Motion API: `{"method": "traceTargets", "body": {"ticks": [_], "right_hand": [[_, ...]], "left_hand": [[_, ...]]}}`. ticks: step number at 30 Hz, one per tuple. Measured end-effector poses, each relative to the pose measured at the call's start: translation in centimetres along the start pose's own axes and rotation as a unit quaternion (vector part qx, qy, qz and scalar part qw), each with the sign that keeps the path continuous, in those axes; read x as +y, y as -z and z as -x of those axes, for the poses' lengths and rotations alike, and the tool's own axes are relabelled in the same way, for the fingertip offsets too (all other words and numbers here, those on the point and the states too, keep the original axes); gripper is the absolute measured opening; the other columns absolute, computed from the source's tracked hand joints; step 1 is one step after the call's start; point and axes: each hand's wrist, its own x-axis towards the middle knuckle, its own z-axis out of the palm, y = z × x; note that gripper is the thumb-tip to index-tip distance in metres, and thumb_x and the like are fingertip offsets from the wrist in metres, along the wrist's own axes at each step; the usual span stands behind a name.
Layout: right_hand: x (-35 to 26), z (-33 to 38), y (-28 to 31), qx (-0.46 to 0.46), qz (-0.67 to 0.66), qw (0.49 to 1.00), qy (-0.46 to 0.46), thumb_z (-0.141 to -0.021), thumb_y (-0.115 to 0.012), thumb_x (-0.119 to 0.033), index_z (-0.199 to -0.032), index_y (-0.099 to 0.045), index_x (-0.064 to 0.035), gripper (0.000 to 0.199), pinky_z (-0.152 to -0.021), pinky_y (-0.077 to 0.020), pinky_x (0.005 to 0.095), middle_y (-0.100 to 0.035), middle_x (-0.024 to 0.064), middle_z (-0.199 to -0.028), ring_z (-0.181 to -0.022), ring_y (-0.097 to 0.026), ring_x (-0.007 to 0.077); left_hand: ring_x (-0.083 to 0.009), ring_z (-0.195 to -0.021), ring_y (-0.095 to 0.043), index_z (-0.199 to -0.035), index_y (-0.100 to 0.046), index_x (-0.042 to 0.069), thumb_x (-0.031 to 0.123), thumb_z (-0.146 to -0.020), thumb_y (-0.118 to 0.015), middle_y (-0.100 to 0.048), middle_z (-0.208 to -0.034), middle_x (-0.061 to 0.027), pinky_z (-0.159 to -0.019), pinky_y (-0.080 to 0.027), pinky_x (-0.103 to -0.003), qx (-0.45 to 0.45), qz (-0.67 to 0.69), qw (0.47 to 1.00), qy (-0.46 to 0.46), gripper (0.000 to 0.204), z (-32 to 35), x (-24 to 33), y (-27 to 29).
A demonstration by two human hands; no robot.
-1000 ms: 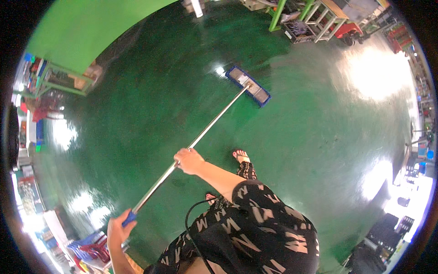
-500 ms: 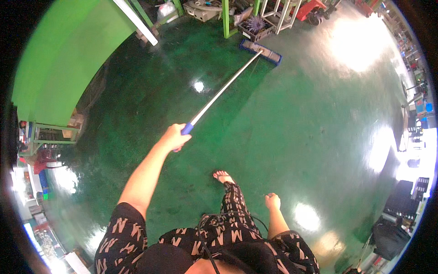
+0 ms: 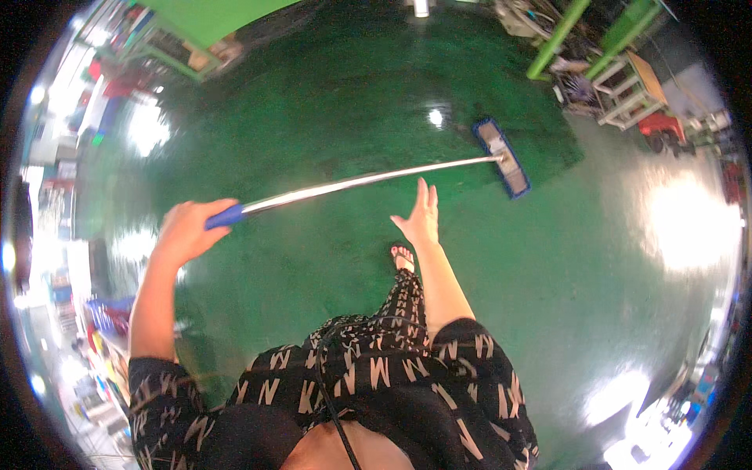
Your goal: The person mops a green floor in a workshop using a flat mop with a long handle. They move around various items, including chairs, tables, and equipment, to clean the entire area.
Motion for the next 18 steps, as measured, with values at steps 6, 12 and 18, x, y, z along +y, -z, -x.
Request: {"method": "traceTargets", "body": {"ticks": [6,12,18], "right_hand": [[-14.2,8.2,-17.9,-0.212,0.084,0.963,0.142,-0.075,-0.07,-0.043,-0.139,-0.022,0.0059,0.094,-0.11,-0.0042,0.064,-0.022,0.0134,-0.144,-0.138,-0.005,0.046],[-28.6,27.7,-28.2,-0.38,-0.018,0.876,0.295,-0.077,-0.07,-0.034,-0.137,-0.018,0.0067,0.09,-0.108,0.0044,0.066,-0.016,0.0187,-0.143,-0.137,0.009,0.0485],[-34.3,38.2,-35.9,-0.493,-0.124,0.78,0.364,-0.069,-0.077,-0.023,-0.129,-0.034,-0.0146,0.074,-0.112,-0.003,0.0604,-0.024,0.0256,-0.138,-0.138,-0.002,0.0464]], "left_hand": [[-0.0332,-0.073,-0.062,-0.111,-0.065,0.021,0.013,-0.068,-0.074,-0.067,-0.082,-0.0123,-0.067,-0.048,-0.042,0.035,-0.006,0.989,0.142,0.044,23.1,-12.2,-2.8],[-0.0312,-0.066,-0.06,-0.113,-0.064,0.022,0.013,-0.065,-0.075,-0.059,-0.069,-0.0106,-0.062,-0.044,-0.043,-0.008,-0.022,0.915,0.403,0.049,48.6,-14.6,-8.5],[-0.0306,-0.06,-0.057,-0.116,-0.063,0.02,0.013,-0.066,-0.073,-0.057,-0.067,-0.01,-0.058,-0.042,-0.042,-0.048,0.042,0.833,0.55,0.052,59.8,-8.9,-14.0]]}}
